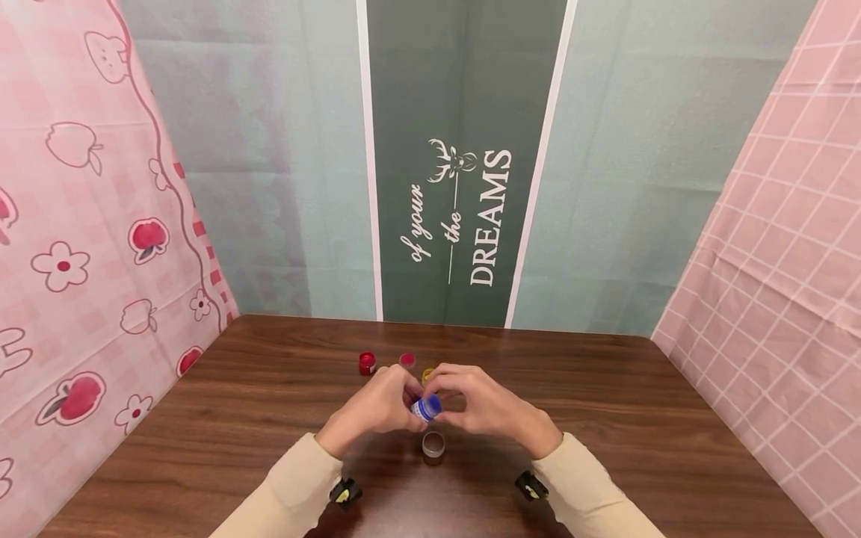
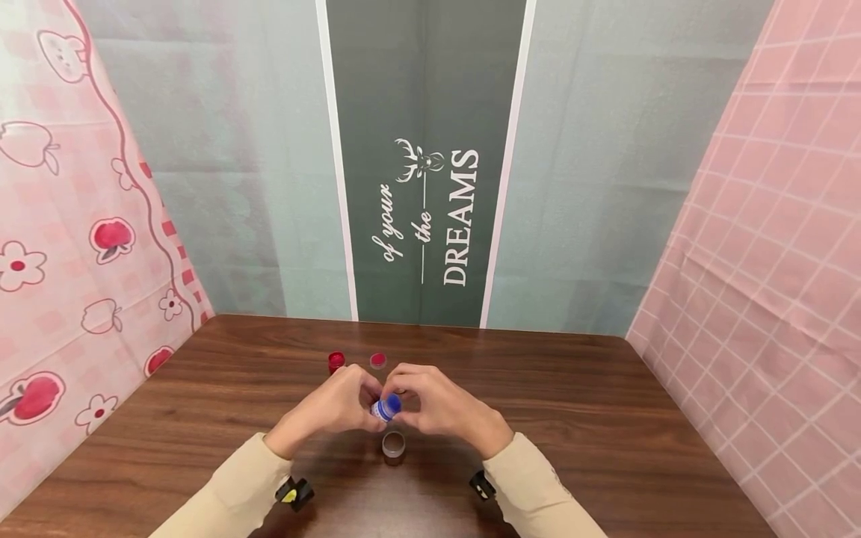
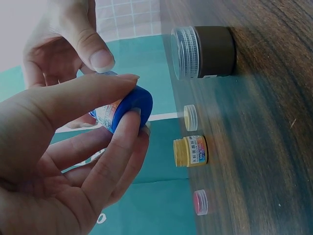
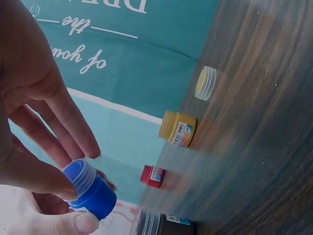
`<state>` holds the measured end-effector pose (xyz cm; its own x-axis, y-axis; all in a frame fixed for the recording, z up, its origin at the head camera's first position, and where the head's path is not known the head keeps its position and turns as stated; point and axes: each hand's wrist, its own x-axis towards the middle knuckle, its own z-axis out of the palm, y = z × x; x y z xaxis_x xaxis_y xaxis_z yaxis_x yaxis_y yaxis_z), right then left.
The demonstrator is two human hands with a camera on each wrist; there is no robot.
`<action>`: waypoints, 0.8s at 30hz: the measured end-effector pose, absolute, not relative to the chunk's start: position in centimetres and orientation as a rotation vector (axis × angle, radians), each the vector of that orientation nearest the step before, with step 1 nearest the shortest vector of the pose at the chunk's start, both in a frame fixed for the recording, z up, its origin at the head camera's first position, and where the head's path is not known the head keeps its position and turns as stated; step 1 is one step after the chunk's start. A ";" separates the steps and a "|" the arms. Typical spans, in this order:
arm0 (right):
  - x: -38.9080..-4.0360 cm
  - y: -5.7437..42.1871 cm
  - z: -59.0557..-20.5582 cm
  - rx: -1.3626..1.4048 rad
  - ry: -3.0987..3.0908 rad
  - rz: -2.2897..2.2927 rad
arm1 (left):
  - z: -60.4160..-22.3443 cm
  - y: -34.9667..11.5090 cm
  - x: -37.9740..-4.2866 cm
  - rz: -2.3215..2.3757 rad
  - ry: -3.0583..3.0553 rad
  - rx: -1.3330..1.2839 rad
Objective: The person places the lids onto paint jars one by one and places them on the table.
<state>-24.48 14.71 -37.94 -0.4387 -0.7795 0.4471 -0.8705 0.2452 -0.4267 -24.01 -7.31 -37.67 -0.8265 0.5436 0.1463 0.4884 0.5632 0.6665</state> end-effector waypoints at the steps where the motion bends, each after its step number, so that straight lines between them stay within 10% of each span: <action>1: -24.4 14.7 -37.9 1.575 -2.369 0.948 | -37.7 -7.3 -24.0 1.120 2.708 0.902; 24: -24.1 14.5 -38.0 1.504 -2.440 0.960 | -37.5 -7.4 -23.5 1.126 2.699 0.907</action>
